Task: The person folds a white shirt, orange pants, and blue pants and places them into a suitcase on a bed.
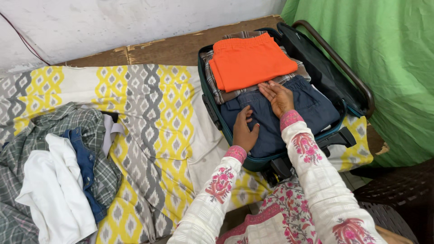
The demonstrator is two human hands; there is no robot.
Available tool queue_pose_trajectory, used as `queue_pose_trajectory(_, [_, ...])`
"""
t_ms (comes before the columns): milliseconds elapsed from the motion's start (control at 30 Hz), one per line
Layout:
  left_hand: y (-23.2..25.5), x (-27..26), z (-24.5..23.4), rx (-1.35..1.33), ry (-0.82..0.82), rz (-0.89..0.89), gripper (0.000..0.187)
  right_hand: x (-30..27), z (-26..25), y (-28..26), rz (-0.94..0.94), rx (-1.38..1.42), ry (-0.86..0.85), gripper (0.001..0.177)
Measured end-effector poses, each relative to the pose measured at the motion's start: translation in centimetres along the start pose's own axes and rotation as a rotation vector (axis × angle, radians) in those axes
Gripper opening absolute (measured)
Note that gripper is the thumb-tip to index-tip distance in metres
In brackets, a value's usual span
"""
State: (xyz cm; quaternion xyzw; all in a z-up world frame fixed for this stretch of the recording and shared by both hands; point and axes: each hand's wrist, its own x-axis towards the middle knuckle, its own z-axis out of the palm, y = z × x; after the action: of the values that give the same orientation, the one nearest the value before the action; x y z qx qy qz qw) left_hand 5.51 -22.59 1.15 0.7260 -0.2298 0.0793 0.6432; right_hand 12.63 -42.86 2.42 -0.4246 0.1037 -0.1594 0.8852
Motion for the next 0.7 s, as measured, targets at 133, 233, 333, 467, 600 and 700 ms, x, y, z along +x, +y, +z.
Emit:
queue_pose_trajectory(133, [-4.2, 2.2, 0.5, -0.498, 0.061, -0.268, 0.069, -1.1, -0.7, 1.3, -0.109, 0.025, 0.019, 0.042])
queue_pose_trajectory(233, [-8.6, 6.2, 1.5, -0.864, 0.239, -0.288, 0.066, -1.2, -0.7, 1.6, -0.153, -0.005, 0.017, 0.039])
queue_pose_trajectory(333, [-11.7, 11.1, 2.4, -0.995, 0.423, -0.485, 0.05, -1.0, -0.6, 1.8, -0.163, -0.004, 0.024, 0.038])
queue_pose_trajectory(467, [-12.1, 15.0, 0.8, -0.901, 0.477, -0.861, 0.048, -1.2, -0.3, 2.0, -0.15, -0.008, 0.033, 0.039])
queue_pose_trajectory(600, [-10.4, 16.3, -0.9, -0.716, 0.435, -1.045, 0.059, -1.6, 0.2, 1.6, -0.139, -0.043, 0.03, 0.042])
queue_pose_trajectory(700, [-9.4, 17.0, -1.0, -0.689, 0.508, -1.124, 0.055, -1.9, 0.6, 1.5, -0.132, -0.028, 0.029, 0.043])
